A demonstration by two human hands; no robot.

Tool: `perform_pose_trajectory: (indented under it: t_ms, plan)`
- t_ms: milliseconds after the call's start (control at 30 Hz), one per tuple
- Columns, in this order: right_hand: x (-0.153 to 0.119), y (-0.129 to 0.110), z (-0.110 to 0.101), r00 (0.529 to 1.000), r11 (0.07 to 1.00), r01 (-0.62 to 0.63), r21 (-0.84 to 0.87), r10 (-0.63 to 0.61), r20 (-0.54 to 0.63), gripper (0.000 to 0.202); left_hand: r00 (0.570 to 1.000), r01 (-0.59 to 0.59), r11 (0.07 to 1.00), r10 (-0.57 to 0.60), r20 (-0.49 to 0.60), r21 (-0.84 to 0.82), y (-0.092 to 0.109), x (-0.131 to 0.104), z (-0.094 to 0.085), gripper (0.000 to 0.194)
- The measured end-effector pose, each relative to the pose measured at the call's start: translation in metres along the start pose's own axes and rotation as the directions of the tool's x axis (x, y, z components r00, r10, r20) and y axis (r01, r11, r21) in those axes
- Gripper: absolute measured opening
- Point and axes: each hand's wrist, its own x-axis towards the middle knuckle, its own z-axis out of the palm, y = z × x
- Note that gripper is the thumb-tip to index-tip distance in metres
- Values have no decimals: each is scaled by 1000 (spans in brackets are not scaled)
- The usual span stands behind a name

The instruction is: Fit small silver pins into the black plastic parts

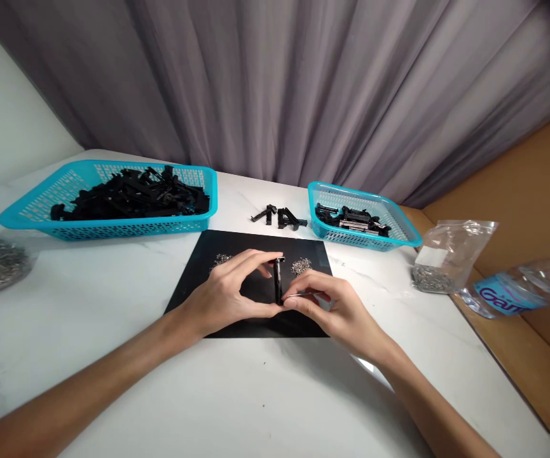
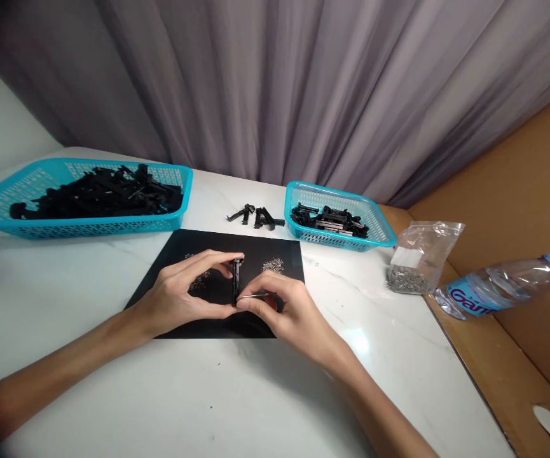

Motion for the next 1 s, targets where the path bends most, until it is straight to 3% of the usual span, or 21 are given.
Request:
perform_pose_trajectory:
  t_ms: [167,267,333,467,767,1000]
  plan:
    - [-3,0,8,978,986,96,-135,-119,-169,10,996,93,988,-92,16,-124,-1,-1,4,70]
    - [3,7,10,924,977,111,-182,-169,-342,9,990,140,962,-128,67,-235,-1,-3,9,74]
    - [7,10,10,891,963,139,-233,-224,-396,10,985,161,951,-140,98,-262,1,-4,11,73]
    - [12,11,12,876,936,195,-294,-301,-376,10,984,164,953,-140,109,-253,8,-3,11,71]
    - [12,14,18,873,929,183,-321,-304,-382,11,983,176,956,-161,85,-235,10,-3,11,70]
    - [11,23,20,830,817,224,-531,-445,-335,14,981,188,954,-172,84,-233,12,-3,10,69]
